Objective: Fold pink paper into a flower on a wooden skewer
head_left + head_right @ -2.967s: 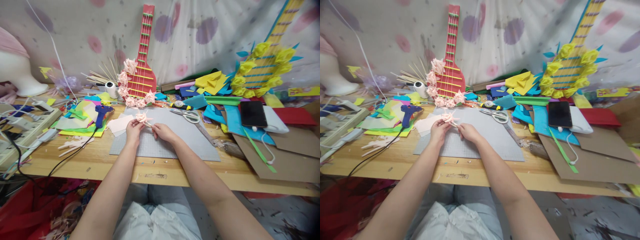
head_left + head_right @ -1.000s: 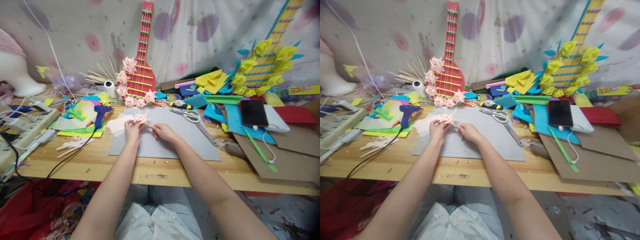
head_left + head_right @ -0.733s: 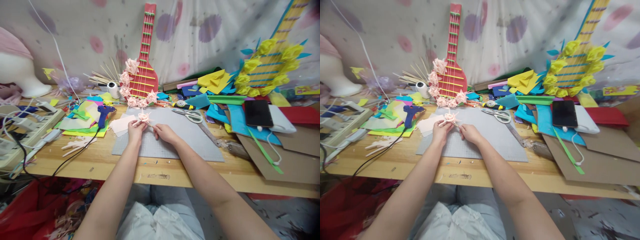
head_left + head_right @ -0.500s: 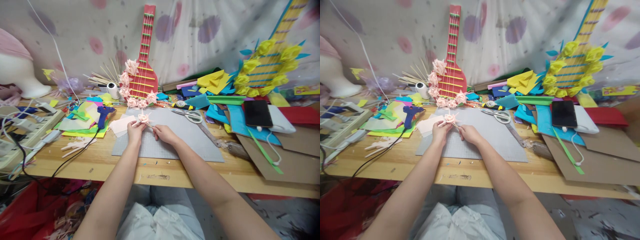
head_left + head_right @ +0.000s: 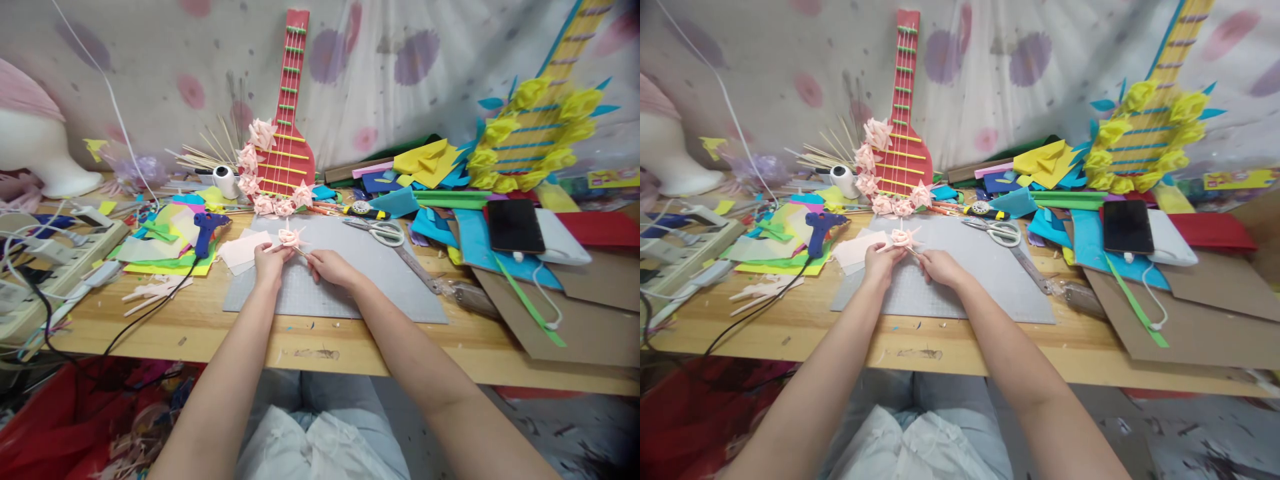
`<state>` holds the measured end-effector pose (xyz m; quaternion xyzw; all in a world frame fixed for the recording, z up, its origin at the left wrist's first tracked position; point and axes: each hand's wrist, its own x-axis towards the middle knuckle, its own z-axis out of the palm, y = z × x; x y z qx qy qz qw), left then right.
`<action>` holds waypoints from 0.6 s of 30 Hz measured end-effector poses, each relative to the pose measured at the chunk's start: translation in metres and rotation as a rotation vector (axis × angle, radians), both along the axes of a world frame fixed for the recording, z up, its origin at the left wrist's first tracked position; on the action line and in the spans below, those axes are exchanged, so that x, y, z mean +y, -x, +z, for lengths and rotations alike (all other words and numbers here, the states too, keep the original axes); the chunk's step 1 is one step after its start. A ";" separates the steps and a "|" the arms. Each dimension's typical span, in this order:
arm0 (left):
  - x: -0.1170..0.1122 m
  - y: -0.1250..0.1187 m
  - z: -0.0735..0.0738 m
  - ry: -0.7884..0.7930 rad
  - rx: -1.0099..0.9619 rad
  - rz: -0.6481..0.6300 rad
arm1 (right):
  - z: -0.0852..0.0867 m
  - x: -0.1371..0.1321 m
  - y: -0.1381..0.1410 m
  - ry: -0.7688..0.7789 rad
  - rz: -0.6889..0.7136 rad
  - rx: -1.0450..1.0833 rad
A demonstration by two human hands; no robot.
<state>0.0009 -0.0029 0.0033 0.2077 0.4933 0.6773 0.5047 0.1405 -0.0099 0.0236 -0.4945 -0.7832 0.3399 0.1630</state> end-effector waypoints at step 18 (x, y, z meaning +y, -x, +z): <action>-0.006 -0.003 0.010 0.024 0.005 0.046 | -0.007 0.002 -0.002 -0.028 -0.012 0.061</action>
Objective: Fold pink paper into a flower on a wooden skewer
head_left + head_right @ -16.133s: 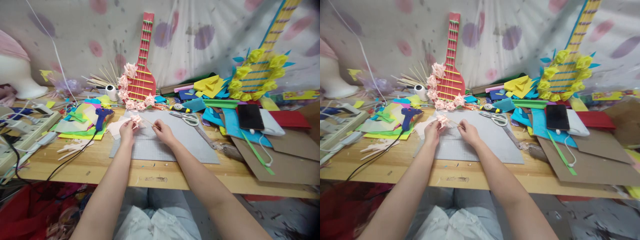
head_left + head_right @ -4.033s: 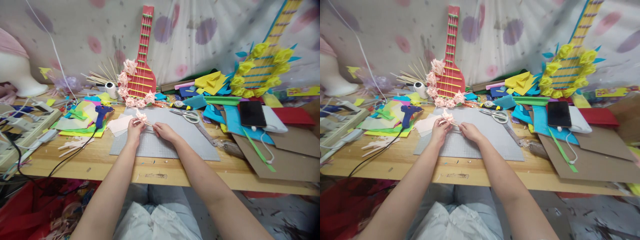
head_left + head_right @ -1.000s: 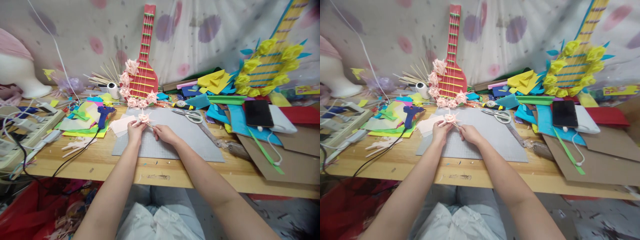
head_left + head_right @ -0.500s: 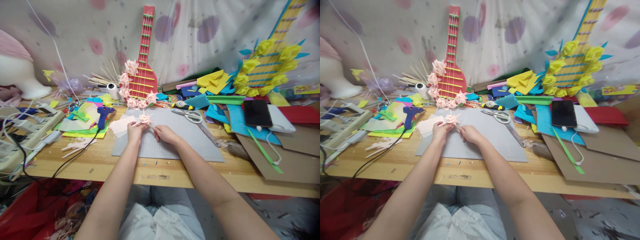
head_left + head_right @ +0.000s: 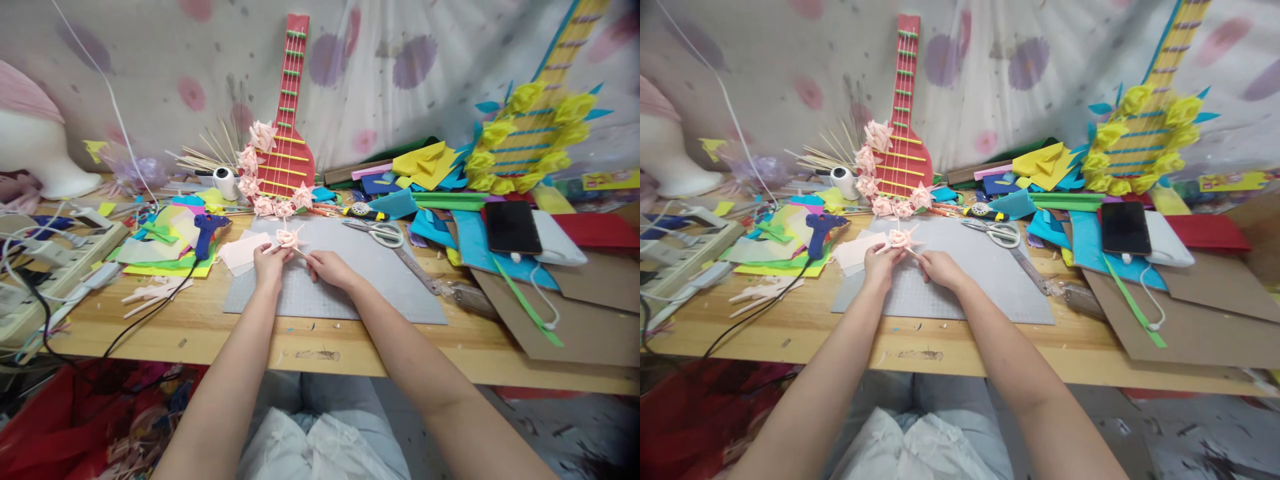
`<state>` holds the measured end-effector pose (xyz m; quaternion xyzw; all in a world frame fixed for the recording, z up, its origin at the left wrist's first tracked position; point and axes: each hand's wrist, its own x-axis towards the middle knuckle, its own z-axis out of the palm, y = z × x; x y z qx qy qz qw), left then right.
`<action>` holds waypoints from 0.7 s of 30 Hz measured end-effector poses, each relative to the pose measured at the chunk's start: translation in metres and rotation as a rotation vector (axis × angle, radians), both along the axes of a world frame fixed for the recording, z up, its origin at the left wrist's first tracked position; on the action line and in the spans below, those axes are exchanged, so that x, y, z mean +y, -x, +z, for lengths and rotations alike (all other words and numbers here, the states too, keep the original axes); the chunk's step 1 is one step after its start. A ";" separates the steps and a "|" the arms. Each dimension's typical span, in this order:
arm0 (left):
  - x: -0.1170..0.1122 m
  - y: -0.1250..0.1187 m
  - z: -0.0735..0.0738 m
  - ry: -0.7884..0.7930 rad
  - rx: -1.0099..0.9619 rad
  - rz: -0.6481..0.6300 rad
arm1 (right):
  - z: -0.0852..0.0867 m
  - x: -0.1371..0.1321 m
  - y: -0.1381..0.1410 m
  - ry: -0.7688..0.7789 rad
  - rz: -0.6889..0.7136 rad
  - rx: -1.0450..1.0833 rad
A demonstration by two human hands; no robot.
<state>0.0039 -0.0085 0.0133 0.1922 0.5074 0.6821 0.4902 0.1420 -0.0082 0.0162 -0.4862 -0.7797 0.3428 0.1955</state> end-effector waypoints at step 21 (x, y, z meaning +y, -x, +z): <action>0.004 -0.002 0.002 -0.041 -0.105 0.104 | 0.003 -0.002 0.006 -0.238 -0.130 -0.193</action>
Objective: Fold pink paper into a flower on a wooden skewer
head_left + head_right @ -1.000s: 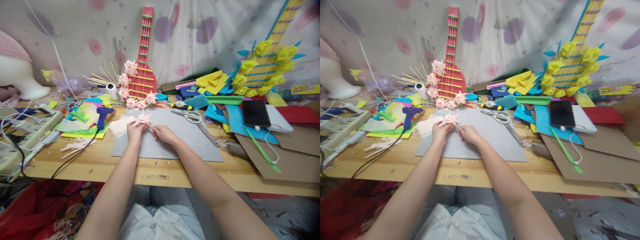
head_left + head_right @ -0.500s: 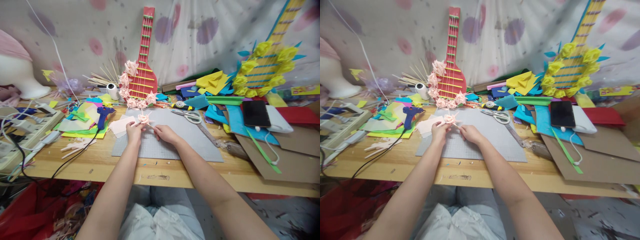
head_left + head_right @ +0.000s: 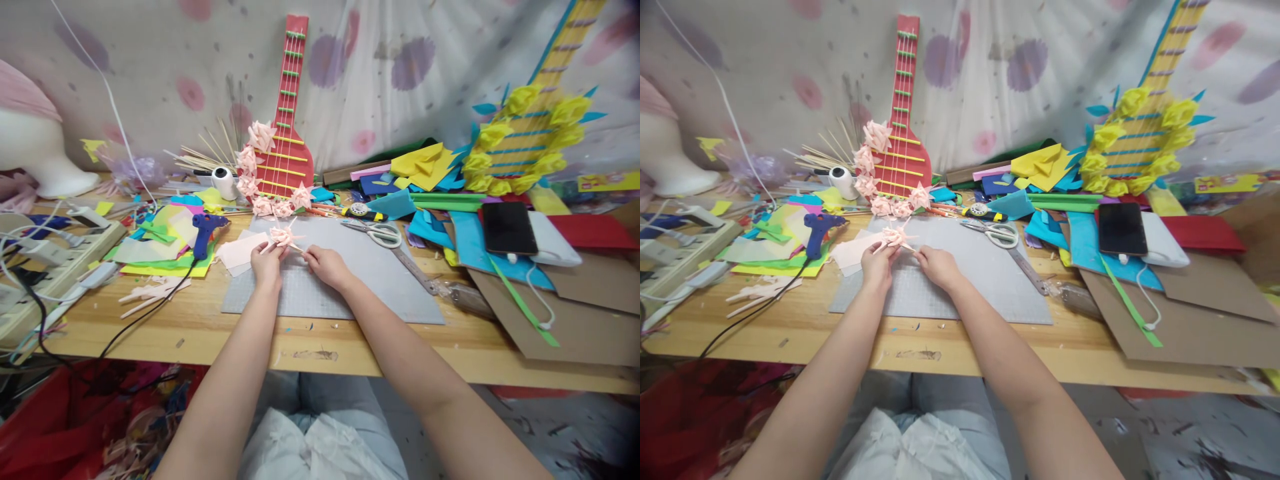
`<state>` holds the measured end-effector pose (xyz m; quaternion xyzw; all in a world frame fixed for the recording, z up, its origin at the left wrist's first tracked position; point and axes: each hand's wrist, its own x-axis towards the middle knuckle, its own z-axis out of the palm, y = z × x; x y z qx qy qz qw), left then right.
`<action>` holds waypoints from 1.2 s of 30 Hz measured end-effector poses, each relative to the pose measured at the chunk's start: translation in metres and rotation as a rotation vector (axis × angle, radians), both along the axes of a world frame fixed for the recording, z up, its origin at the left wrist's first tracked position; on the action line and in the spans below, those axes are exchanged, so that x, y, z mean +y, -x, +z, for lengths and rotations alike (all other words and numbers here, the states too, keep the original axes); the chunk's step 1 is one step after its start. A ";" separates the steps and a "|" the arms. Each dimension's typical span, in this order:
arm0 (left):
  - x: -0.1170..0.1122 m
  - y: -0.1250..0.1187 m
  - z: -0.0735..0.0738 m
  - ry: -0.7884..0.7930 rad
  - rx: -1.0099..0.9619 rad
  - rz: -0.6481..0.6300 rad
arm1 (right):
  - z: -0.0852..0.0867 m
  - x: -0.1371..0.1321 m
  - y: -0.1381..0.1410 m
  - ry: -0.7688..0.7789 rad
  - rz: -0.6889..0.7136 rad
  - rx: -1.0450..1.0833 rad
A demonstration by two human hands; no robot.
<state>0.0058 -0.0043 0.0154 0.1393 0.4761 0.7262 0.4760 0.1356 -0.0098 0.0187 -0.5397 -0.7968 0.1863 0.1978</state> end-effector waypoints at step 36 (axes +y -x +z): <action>-0.001 0.006 0.002 0.003 -0.063 -0.012 | -0.001 -0.005 0.004 -0.020 0.007 -0.122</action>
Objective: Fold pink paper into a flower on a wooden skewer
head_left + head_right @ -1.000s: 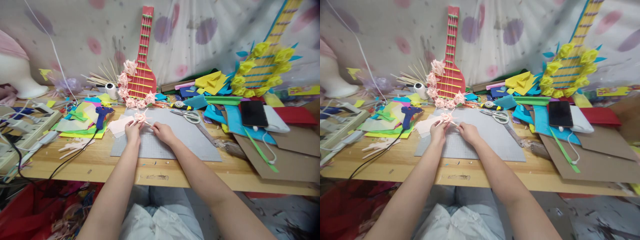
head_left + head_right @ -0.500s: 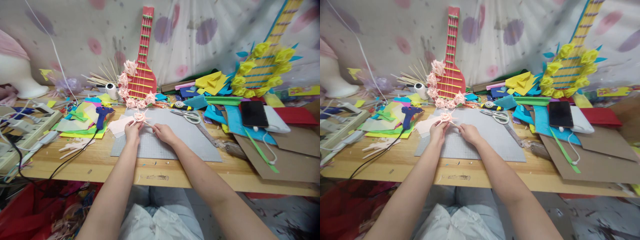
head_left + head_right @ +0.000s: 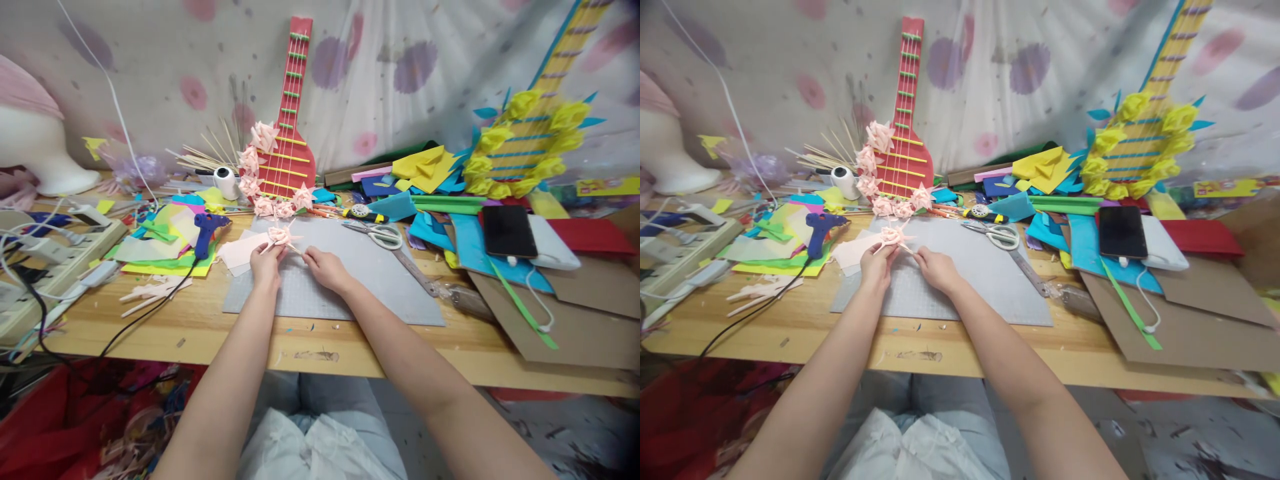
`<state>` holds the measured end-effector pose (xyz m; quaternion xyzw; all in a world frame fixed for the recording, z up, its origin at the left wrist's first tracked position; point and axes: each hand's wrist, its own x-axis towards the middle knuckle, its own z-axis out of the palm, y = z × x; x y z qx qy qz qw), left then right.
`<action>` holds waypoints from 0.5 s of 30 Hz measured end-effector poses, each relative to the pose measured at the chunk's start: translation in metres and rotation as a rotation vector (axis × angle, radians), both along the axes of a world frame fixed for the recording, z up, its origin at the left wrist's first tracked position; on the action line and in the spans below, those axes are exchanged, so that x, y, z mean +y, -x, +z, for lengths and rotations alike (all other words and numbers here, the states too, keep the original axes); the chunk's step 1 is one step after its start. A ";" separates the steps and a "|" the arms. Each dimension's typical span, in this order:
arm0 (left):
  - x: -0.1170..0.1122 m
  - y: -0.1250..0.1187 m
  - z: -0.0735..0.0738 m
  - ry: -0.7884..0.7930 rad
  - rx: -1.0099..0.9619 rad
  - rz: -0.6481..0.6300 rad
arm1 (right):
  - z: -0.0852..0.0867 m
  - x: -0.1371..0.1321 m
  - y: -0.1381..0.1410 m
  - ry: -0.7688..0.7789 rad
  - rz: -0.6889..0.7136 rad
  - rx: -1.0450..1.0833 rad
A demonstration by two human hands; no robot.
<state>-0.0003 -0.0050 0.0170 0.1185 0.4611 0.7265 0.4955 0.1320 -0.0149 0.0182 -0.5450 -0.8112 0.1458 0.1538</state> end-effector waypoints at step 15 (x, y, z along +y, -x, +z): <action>0.000 0.000 -0.001 -0.003 -0.022 -0.040 | 0.004 0.003 0.000 0.387 0.120 0.461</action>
